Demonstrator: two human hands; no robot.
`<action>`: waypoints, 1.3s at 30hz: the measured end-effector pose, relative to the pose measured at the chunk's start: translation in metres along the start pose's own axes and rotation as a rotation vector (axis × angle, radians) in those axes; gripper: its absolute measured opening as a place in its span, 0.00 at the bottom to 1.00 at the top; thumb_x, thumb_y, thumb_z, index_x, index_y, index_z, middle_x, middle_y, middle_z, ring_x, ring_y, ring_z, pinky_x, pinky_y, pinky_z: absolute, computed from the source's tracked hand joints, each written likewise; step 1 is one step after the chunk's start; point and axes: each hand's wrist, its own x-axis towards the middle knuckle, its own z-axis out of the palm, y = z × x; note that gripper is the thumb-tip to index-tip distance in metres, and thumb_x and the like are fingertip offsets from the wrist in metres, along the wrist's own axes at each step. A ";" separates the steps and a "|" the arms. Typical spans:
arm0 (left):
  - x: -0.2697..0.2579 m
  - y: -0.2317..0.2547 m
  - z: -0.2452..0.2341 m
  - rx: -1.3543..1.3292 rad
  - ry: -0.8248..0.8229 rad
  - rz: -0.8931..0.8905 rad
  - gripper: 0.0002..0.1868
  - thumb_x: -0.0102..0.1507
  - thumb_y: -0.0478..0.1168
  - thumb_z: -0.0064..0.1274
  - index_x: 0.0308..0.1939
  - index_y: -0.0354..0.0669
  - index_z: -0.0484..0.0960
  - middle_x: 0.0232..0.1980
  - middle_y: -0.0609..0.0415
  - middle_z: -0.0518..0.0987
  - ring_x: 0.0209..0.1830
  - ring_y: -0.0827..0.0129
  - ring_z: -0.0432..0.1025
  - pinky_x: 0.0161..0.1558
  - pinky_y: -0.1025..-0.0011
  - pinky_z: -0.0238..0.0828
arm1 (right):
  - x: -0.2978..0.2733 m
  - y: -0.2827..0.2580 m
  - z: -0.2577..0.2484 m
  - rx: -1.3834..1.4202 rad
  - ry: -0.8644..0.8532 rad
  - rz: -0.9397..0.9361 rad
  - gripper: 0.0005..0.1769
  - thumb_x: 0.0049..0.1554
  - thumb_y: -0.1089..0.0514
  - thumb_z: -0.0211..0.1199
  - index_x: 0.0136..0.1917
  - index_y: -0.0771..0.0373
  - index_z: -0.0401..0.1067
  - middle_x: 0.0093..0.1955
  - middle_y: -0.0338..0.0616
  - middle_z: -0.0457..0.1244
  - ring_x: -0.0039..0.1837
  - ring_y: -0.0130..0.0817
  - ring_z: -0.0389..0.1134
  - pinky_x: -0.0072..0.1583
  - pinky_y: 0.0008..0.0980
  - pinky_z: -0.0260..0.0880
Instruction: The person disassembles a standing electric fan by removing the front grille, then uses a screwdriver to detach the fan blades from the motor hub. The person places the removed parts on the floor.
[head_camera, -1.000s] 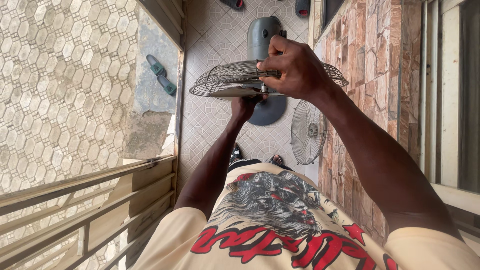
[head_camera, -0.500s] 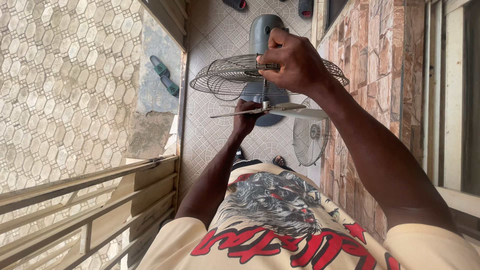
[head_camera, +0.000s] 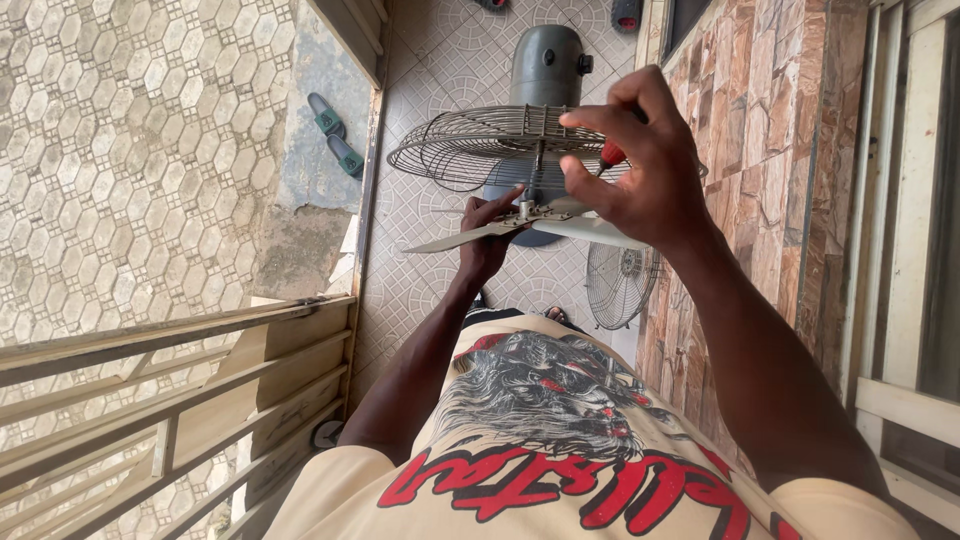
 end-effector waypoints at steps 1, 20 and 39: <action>-0.002 0.005 0.000 0.007 0.019 -0.012 0.31 0.57 0.41 0.70 0.64 0.52 0.81 0.42 0.61 0.86 0.41 0.68 0.62 0.48 0.69 0.65 | -0.013 -0.004 -0.002 0.068 -0.004 0.025 0.18 0.54 0.62 0.67 0.59 0.65 0.74 0.53 0.45 0.51 0.48 0.32 0.59 0.47 0.31 0.68; -0.029 0.071 0.014 0.159 0.262 0.246 0.25 0.50 0.40 0.67 0.51 0.43 0.84 0.47 0.60 0.84 0.50 0.59 0.69 0.56 0.65 0.67 | -0.097 -0.011 0.024 -0.160 -0.079 0.247 0.14 0.49 0.64 0.72 0.49 0.65 0.73 0.48 0.46 0.63 0.47 0.45 0.70 0.49 0.43 0.72; -0.050 0.083 0.023 0.228 0.330 0.320 0.24 0.51 0.40 0.65 0.51 0.41 0.83 0.51 0.58 0.84 0.53 0.58 0.69 0.58 0.64 0.68 | -0.134 -0.006 0.027 -0.141 -0.025 0.242 0.14 0.46 0.65 0.71 0.47 0.64 0.73 0.46 0.47 0.62 0.45 0.44 0.69 0.47 0.43 0.71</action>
